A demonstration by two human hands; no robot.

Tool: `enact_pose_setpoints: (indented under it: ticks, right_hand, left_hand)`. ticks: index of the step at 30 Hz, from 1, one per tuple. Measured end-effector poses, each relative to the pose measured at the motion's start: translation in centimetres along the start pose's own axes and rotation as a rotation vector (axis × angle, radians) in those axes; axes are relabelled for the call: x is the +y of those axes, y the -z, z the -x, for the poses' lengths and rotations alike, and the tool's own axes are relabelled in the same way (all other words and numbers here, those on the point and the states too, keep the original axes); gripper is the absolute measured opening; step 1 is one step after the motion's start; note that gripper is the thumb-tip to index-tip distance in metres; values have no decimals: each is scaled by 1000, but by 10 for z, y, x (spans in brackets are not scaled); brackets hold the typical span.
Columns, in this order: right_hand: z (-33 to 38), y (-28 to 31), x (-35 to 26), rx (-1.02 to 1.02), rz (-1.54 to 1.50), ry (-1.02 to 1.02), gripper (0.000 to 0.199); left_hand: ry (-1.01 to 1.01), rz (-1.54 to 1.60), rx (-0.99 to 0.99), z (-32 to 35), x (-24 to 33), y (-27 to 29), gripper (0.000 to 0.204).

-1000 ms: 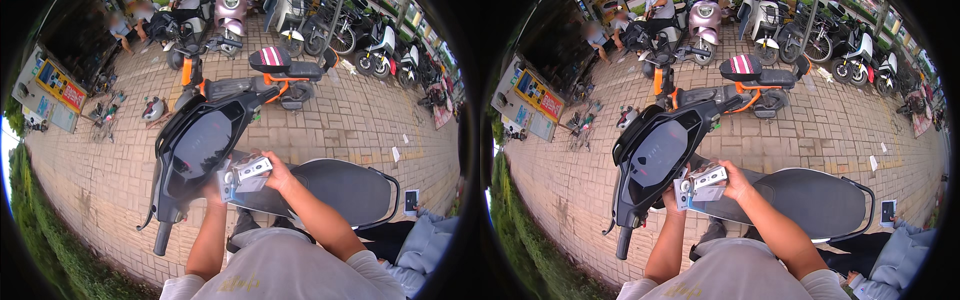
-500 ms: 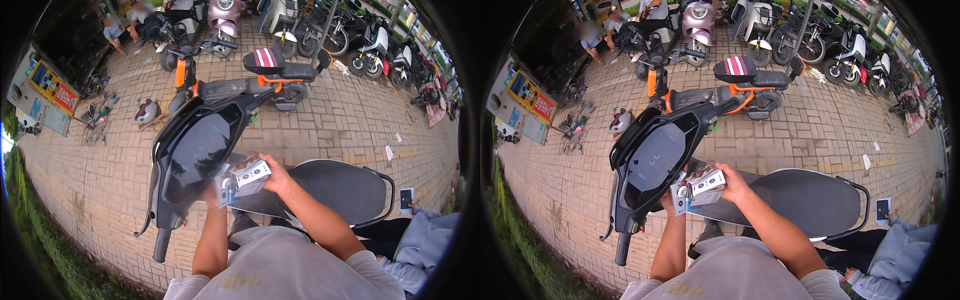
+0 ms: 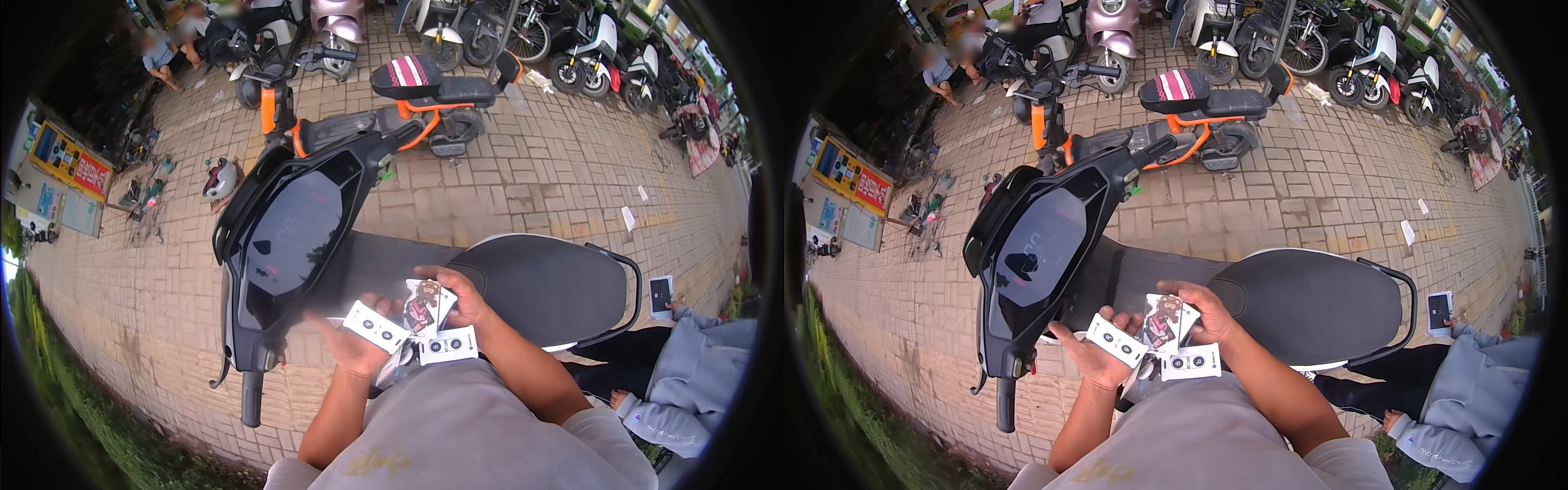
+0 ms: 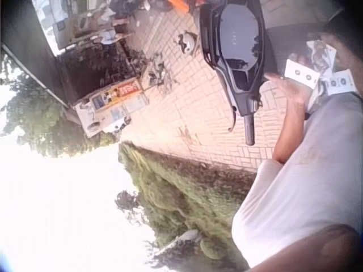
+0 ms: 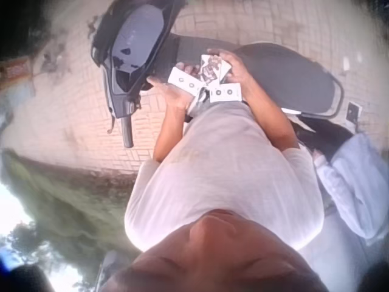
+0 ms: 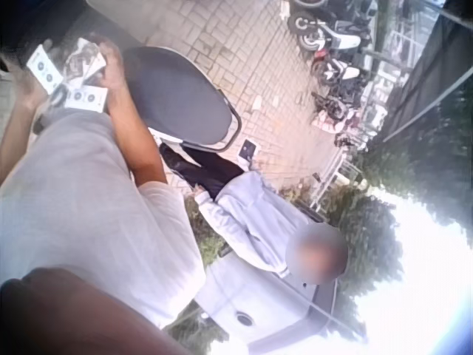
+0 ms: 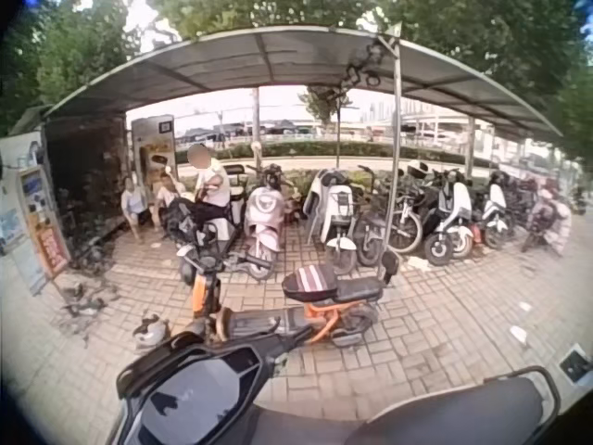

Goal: The person retrieves small packaged items from a cluttered workshop, walks outside to a scooter, and repeatedly handles the items on the scooter's dashboard. The person then returns inside and rummages through a bag of miscellaneous parts.

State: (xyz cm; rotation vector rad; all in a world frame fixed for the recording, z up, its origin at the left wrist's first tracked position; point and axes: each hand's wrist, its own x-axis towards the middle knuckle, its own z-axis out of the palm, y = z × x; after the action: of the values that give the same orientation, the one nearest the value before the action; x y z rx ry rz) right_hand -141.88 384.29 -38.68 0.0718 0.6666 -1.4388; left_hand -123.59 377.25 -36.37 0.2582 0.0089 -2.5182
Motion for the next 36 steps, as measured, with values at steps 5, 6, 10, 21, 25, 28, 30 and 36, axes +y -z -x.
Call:
enact_pose_setpoints:
  ticks: [5, 6, 10, 21, 25, 28, 30, 36]
  right_hand:
    - [37, 13, 15, 114, 143, -46, 33]
    - [43, 14, 14, 163, 171, -41, 31]
    - [51, 16, 15, 262, 194, -17, 26]
    - [45, -3, 19, 317, 364, 25, 22]
    - [50, 12, 21, 132, 486, 34, 32]
    - [64, 30, 20, -171, 573, 31, 68]
    - [65, 36, 20, -322, 730, 138, 80]
    - [51, 17, 17, -101, 437, 11, 84]
  left_hand:
    - [130, 27, 43, 33, -11, 23, 104]
    - [113, 37, -81, 37, -11, 25, 106]
    - [128, -116, -185, 41, 3, 24, 73]
    - [446, -1028, 289, 1, -9, 30, 30]
    - [354, -847, 381, 6, -14, 29, 27]
    - [287, -723, 408, 14, -14, 58, 25]
    - [260, -643, 414, 14, -13, 66, 24]
    - [103, -591, 479, 0, -18, 60, 15]
